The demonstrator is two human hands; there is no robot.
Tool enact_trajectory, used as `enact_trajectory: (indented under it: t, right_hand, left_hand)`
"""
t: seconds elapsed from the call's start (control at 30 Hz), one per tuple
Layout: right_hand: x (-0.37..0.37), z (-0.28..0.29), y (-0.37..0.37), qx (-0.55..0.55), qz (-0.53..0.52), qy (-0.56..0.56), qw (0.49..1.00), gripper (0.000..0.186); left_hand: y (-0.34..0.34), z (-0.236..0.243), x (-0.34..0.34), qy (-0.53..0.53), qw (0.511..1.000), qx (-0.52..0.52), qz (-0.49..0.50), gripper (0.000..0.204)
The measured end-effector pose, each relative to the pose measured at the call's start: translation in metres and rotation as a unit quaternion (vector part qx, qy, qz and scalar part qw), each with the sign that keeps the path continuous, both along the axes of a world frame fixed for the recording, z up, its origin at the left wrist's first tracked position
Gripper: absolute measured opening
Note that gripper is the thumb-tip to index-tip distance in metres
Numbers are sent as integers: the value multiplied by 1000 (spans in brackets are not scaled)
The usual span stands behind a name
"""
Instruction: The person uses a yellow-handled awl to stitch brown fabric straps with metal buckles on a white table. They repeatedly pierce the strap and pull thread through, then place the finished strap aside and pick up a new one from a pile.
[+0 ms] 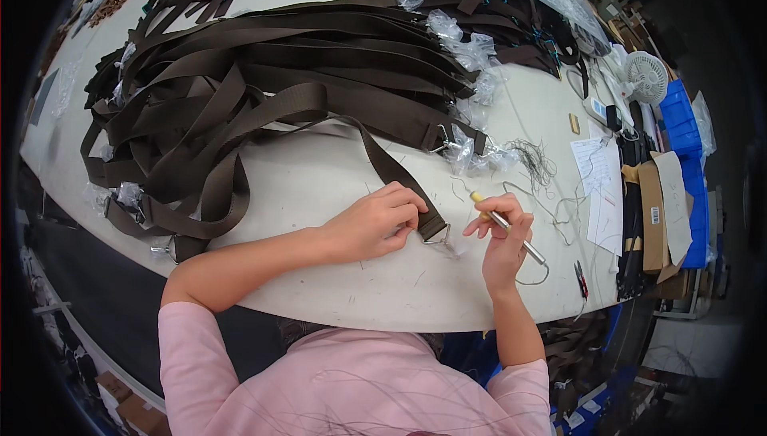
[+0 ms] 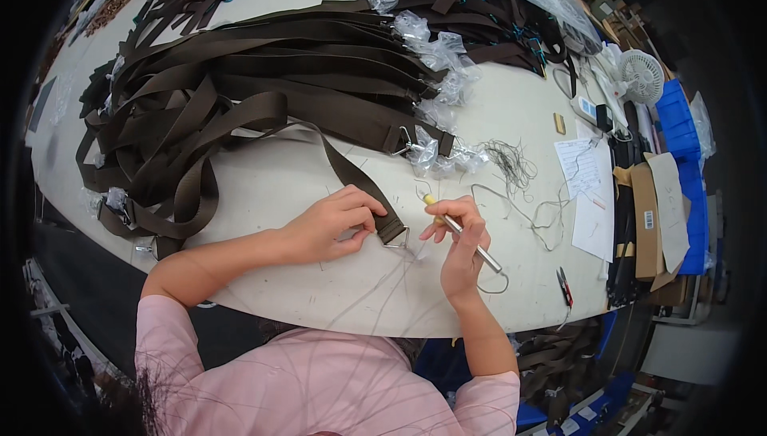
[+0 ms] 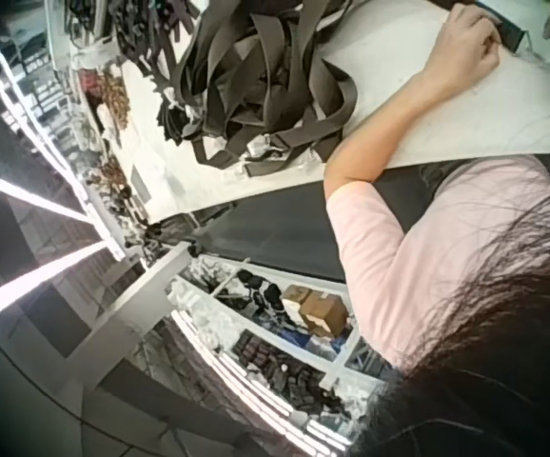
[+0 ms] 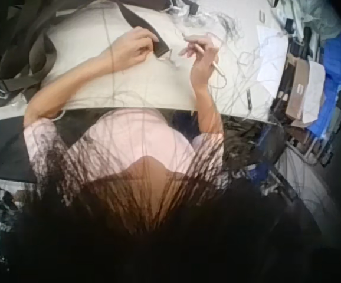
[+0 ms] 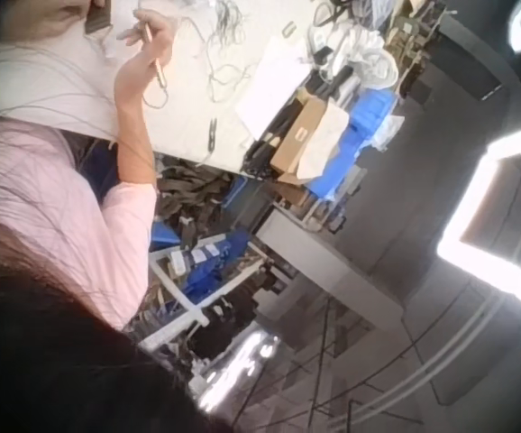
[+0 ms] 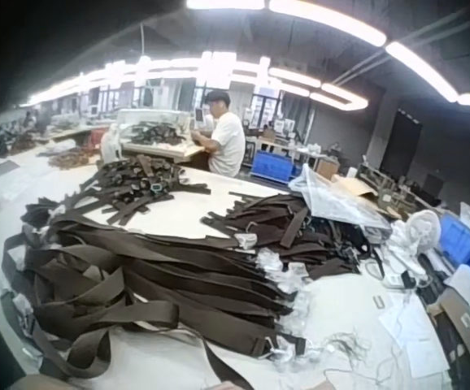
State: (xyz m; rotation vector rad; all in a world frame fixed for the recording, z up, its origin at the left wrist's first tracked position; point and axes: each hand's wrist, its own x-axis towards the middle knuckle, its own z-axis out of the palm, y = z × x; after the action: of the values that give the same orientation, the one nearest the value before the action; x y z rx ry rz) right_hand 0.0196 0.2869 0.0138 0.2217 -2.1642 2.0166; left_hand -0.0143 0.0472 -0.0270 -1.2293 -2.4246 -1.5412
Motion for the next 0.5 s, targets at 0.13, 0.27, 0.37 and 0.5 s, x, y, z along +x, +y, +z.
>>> enact_trajectory:
  t: [0.13, 0.27, 0.37, 0.5]
  right_hand:
    - [-3, -13, -5, -34, 42, -95, 994, 60]
    - [-14, -27, -15, -73, -42, -131, 988, 54]
    - [-15, -27, -11, -26, -19, -157, 987, 50]
    - [-16, -29, -13, -48, -45, -164, 984, 51]
  left_hand:
    - [5, -3, -8, -16, 999, 27, -23, 16]
    - [9, -3, -17, -56, 998, 13, -26, 15]
    - [10, -5, -21, -70, 997, 0, -23, 13]
    - [13, -6, -19, -25, 1000, -10, 3, 15]
